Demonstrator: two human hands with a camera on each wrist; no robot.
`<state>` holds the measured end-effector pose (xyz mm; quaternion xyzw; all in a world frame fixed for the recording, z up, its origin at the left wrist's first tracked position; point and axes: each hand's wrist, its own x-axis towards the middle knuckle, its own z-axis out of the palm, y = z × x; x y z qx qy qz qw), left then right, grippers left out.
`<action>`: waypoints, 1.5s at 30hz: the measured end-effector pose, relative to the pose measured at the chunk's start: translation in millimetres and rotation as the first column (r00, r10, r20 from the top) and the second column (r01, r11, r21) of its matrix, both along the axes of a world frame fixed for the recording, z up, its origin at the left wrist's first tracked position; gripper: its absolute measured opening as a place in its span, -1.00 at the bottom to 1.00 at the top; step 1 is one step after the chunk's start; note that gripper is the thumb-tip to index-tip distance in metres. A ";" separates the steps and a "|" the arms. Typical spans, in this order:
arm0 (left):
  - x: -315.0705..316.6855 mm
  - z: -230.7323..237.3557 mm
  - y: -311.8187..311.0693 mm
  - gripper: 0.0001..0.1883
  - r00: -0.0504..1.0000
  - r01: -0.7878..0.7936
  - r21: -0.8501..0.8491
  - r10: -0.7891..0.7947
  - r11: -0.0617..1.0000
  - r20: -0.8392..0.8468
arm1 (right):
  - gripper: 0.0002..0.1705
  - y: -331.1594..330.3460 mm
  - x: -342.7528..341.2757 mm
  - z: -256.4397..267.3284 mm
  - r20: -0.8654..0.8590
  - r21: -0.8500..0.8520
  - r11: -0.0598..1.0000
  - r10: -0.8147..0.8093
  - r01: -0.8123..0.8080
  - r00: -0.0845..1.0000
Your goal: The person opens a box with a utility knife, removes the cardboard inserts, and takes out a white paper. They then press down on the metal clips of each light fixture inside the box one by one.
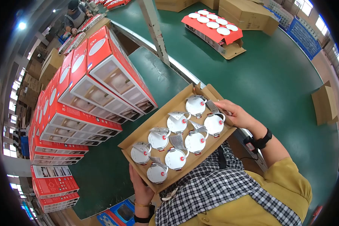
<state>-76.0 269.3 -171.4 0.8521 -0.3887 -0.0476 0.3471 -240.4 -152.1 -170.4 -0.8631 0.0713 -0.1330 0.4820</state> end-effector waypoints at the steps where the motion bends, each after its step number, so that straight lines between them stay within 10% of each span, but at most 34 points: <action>1: 0.7 -0.5 3.8 0.05 1.000 -0.009 0.002 0.009 1.000 -0.003 | -0.25 1.1 -0.6 4.3 -0.003 0.002 1.000 0.009 -0.009 1.000; 9: 3.4 -11.4 -2.1 -0.40 0.971 -0.205 -0.163 0.221 0.965 0.087 | -0.22 21.6 -0.8 15.8 0.119 -0.107 0.992 -0.051 0.064 0.992; 14: 23.4 -0.7 -4.8 -0.54 0.904 -0.124 -0.261 0.217 0.957 0.367 | -0.55 31.9 5.4 37.1 0.194 -0.038 0.972 -0.221 0.232 0.956; 15: 26.7 -24.0 1.3 -0.62 0.933 -0.357 -0.592 0.254 0.722 -0.253 | -0.55 31.8 8.5 46.1 0.194 -0.040 0.972 -0.221 0.233 0.956; 17: 28.3 41.6 -16.4 -0.66 0.929 -0.211 -0.460 0.324 0.862 0.180 | -0.65 27.1 17.7 64.8 0.120 0.083 0.965 -0.257 0.249 0.959; 22: 53.7 90.9 -18.2 -0.62 0.929 -0.311 -0.252 0.238 0.916 -0.282 | -0.50 25.4 49.4 93.2 -0.207 0.189 0.906 -0.340 0.379 0.917; 28: 67.9 21.6 -21.0 -0.54 0.930 -0.275 -0.036 0.256 0.961 -0.265 | -0.23 12.6 61.6 40.2 -0.470 -0.036 0.954 -0.280 0.298 0.837; 33: 48.2 21.1 -9.4 -0.56 0.905 -0.357 -0.146 0.302 0.923 -0.301 | -0.10 1.8 33.7 -1.8 -0.221 0.186 0.920 -0.302 0.344 0.927; 35: 29.2 27.9 -13.8 -0.50 0.475 -0.526 -0.331 -0.052 0.783 -0.878 | -0.09 13.2 18.4 43.6 -0.520 0.592 0.744 0.059 0.310 0.852; 37: 24.1 24.4 -13.3 -0.45 0.727 -0.269 -0.178 0.079 0.946 -0.682 | -0.08 12.0 6.4 6.9 -0.446 0.697 0.651 0.066 0.300 0.892; 43: 6.4 35.3 -91.6 -0.46 0.396 -0.229 -0.303 -0.195 0.925 -0.897 | -0.20 -12.0 -89.3 14.4 -0.262 0.739 0.535 -0.332 0.409 0.906; 45: 14.0 30.3 -114.1 -0.39 0.627 -0.003 -0.265 -0.205 0.964 -0.751 | -0.31 -26.1 -138.9 0.5 -0.268 0.726 0.446 -0.516 0.523 0.813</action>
